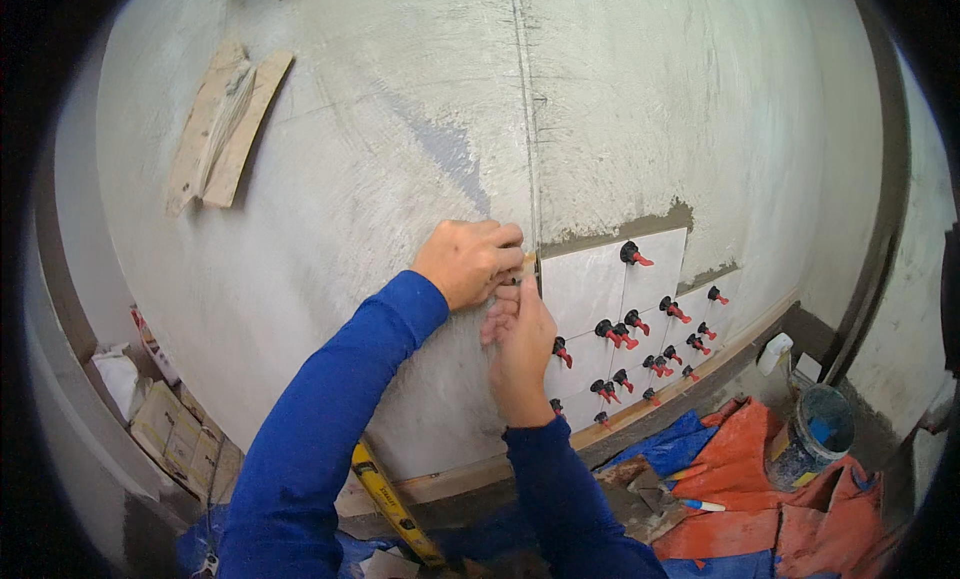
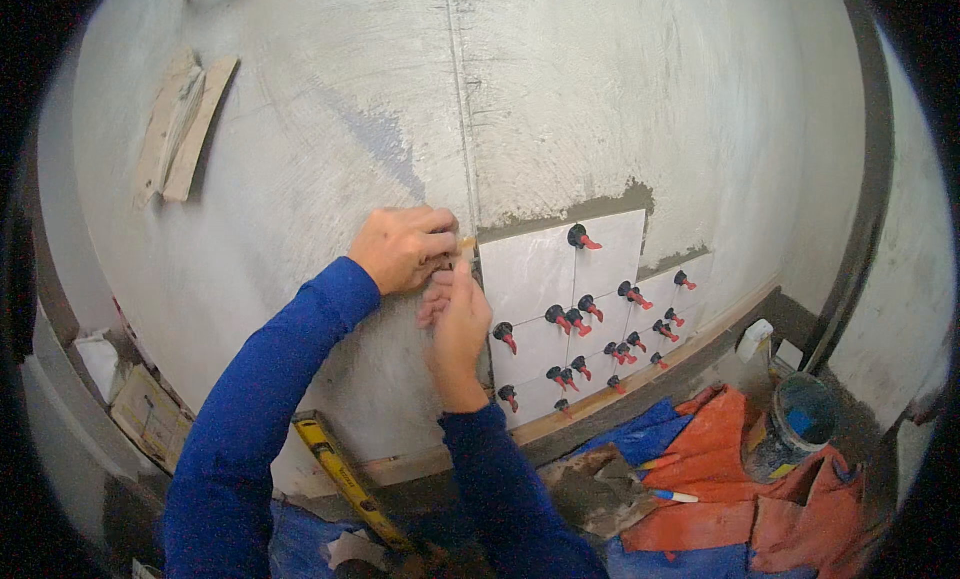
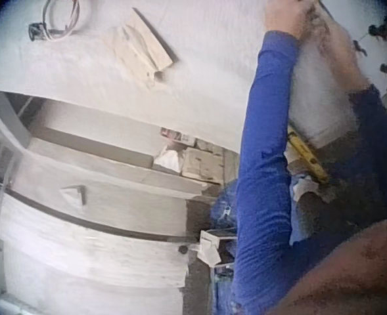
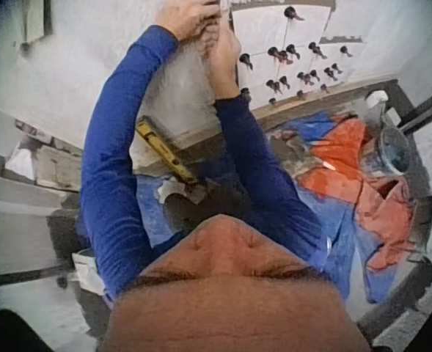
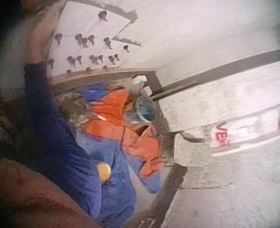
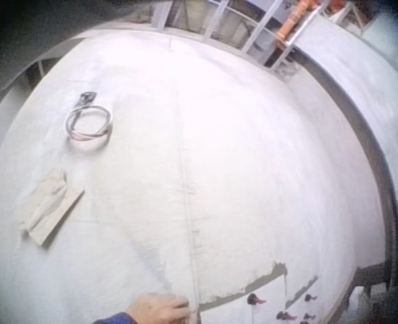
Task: The person places small wooden shims between a wall and installed tiles to adjust spacing. They use a spirit level to check alignment and a trowel to mix cement on the floor.
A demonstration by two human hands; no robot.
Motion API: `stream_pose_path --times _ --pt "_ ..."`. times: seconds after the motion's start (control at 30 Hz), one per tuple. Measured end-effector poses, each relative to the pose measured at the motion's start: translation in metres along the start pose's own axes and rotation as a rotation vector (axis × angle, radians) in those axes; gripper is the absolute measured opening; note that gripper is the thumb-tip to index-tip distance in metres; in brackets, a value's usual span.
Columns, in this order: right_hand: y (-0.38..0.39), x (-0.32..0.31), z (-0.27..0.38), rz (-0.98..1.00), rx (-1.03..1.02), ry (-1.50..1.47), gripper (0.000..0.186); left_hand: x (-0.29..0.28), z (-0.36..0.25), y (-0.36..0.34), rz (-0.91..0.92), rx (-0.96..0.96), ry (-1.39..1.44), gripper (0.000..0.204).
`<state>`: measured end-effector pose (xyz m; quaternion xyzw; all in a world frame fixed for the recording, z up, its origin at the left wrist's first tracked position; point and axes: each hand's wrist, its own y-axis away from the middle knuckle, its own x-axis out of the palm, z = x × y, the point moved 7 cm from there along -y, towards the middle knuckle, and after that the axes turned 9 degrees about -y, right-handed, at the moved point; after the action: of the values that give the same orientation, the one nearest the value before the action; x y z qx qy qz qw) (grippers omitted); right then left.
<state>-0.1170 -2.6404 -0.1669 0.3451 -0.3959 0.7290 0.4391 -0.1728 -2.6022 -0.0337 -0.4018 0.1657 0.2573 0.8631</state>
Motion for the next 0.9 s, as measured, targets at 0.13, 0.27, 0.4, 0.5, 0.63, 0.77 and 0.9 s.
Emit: stream_pose_path --times 0.13,0.27,0.4,0.5,0.63,0.77,0.9 --pt "0.062 -0.067 0.001 0.141 -0.035 0.279 0.038 -0.006 0.003 0.003 0.065 -0.034 0.096 0.030" --pt "0.173 -0.185 -0.043 0.238 0.354 0.806 0.038 -0.028 0.012 0.021 -0.013 -0.175 0.229 0.027" --pt "0.234 -0.260 -0.051 0.176 0.586 0.856 0.027 -0.053 0.027 0.058 -0.162 -0.342 0.232 0.017" --pt "0.214 -0.265 -0.017 -0.030 0.537 0.842 0.017 -0.058 0.036 0.078 -0.281 -0.395 0.169 0.013" --pt "0.125 -0.173 0.078 0.203 -0.237 1.071 0.009 -0.052 0.040 0.090 -0.465 -0.405 0.121 0.013" --pt "0.065 -0.091 0.125 0.236 -0.417 1.085 0.015 -0.048 0.040 0.097 -0.592 -0.395 0.171 0.014" --pt "0.024 -0.032 0.123 0.285 -0.501 1.229 0.029 -0.055 0.040 0.100 -0.665 -0.391 0.154 0.014"
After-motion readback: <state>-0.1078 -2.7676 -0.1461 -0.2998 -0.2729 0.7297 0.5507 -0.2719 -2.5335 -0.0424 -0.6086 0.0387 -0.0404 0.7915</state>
